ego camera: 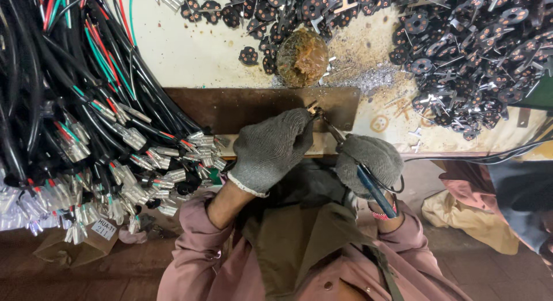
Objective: The person solders wire ends onto plug connectors at a workbench. They hold a wire in one hand and a soldering iron in the other, touch the iron to the wire and connector terminal, dip the finished connector into a rosin block, and set completed connectors aside while reaching for the next wire.
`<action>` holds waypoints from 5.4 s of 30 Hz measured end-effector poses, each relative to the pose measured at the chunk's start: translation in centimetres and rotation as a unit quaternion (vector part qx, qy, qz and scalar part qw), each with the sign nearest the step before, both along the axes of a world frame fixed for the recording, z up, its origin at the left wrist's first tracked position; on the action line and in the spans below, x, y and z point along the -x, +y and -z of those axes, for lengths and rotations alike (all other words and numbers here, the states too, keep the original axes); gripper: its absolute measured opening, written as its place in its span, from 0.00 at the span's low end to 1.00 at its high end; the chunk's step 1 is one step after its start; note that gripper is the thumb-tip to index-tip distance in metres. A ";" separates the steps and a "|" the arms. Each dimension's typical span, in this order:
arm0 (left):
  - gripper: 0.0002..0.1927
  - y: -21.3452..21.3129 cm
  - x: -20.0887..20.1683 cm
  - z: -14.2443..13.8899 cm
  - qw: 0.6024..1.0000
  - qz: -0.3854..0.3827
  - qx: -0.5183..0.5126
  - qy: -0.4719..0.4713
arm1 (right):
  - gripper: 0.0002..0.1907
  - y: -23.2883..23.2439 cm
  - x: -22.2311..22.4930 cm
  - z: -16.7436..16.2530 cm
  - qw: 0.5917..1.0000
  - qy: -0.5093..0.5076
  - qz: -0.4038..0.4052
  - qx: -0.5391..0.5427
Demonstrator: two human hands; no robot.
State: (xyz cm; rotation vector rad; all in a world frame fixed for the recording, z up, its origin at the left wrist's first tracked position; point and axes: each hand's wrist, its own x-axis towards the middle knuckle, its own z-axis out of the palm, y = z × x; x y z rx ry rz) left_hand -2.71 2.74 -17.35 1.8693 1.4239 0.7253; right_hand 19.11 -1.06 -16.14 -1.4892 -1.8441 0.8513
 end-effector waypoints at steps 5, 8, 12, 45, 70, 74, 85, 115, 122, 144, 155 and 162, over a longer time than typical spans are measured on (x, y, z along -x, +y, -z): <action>0.08 0.3 0.0 -0.4 1.000 0.002 0.018 0.002 | 0.14 0.7 0.0 0.0 0.999 -0.010 -0.032 -0.014; 0.07 0.7 -0.1 -0.7 0.999 0.011 0.034 0.020 | 0.14 0.8 -0.1 -0.3 0.999 -0.003 -0.040 -0.017; 0.11 1.0 -0.2 -1.0 0.998 0.041 0.039 0.028 | 0.14 0.7 -0.1 -0.4 0.999 -0.004 -0.047 -0.013; 0.08 1.4 0.1 -1.0 0.997 0.050 0.063 0.005 | 0.17 -0.3 -1.0 1.3 0.997 0.019 -0.069 -0.027; 0.08 0.9 0.0 -0.3 0.996 0.059 0.058 0.040 | 0.15 0.2 -0.1 0.9 0.998 -0.013 -0.045 -0.042; 0.11 1.4 -0.1 -0.7 0.999 0.037 0.034 0.019 | 0.16 0.4 -0.4 0.8 0.998 0.002 -0.055 -0.042; 0.11 0.7 -0.2 -0.2 0.997 0.049 0.048 0.042 | 0.19 -0.6 -1.1 1.8 0.996 -0.040 -0.068 -0.044; 0.05 1.1 -0.7 -2.2 0.995 0.008 0.101 -0.019 | 0.15 -3.0 -1.2 0.3 0.967 0.107 0.215 0.087; 0.04 1.3 -1.2 -2.0 0.994 0.023 0.105 0.012 | 0.13 -2.1 -0.8 -0.4 0.954 0.149 0.245 0.091; 0.10 1.4 -1.4 -1.6 0.979 0.016 0.192 0.059 | 0.11 1.1 3.0 -1.6 0.987 -0.112 0.051 0.105; 0.09 0.2 -1.3 -2.1 0.976 -0.032 0.185 -0.112 | 0.12 -1.8 2.8 -0.6 0.983 0.072 0.135 0.098; 0.10 -1.7 1.0 -2.0 0.976 0.056 0.138 -0.156 | 0.13 -2.0 0.7 1.3 0.962 0.158 0.117 0.187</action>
